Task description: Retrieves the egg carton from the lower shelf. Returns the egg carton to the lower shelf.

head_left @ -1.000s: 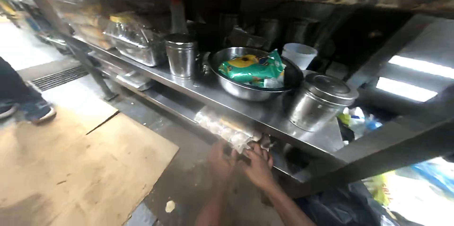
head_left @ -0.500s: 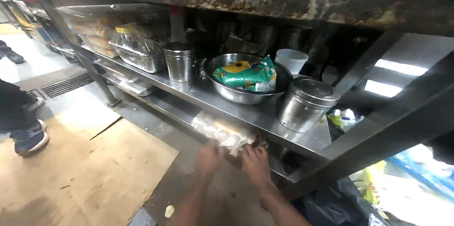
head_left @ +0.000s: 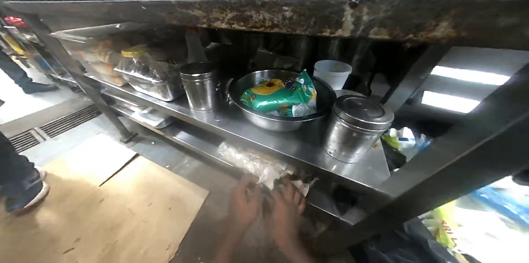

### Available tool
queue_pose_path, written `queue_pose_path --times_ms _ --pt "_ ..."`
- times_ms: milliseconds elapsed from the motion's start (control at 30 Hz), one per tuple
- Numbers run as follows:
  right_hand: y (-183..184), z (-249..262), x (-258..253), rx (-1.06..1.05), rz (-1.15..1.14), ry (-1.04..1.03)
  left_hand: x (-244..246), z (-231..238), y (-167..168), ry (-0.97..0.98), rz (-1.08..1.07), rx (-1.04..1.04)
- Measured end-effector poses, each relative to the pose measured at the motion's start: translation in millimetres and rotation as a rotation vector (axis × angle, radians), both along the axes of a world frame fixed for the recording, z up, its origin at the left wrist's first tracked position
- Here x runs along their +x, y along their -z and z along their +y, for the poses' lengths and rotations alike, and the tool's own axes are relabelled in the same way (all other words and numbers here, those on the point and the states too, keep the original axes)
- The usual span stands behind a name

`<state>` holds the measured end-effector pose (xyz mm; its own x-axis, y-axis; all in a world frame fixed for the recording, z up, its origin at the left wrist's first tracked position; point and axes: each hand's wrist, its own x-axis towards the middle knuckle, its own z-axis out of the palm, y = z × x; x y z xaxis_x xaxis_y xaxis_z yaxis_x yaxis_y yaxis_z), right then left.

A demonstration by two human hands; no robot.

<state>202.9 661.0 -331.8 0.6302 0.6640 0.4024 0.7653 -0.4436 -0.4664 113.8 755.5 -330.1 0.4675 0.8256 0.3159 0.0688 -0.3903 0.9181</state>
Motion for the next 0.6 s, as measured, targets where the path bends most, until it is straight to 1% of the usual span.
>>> queue_pose_path --times_ms 67,100,133,200,267,333,400,433,467,500,533,567,600 --pt "15 4 -14 0.195 -0.115 0.094 6 -7 -3 0.034 -0.099 -0.065" --pt "19 0 -23 0.247 -0.140 0.129 8 -12 -6 0.041 -0.059 -0.059" --pt "22 -5 -33 0.282 -0.122 0.139 9 -17 -11 0.038 0.040 -0.016" --pt "34 -9 -53 0.373 0.042 0.123 10 -26 -26 0.033 0.344 0.124" --pt "42 -7 -54 0.517 0.343 0.011 11 -37 -53 0.068 0.645 0.225" --pt "44 -1 -47 0.684 0.540 -0.081 11 -40 -77 0.106 0.860 0.327" --pt "48 4 -38 0.774 0.723 -0.144 13 -34 -88 0.167 1.014 0.406" --pt "46 4 -36 0.784 0.800 -0.178 14 -32 -90 0.188 1.055 0.467" --pt "43 7 -33 0.773 0.850 -0.205 15 -27 -87 0.171 1.060 0.589" --pt "42 9 -31 0.745 0.866 -0.206 15 -18 -74 0.103 1.004 0.783" --pt "39 10 -31 0.713 0.870 -0.187 15 -11 -64 0.065 0.946 0.930" --pt "35 12 -30 0.665 0.868 -0.173 17 -4 -62 0.068 0.914 1.011" --pt "30 13 -29 0.624 0.877 -0.172 19 -1 -64 0.103 0.919 1.029"
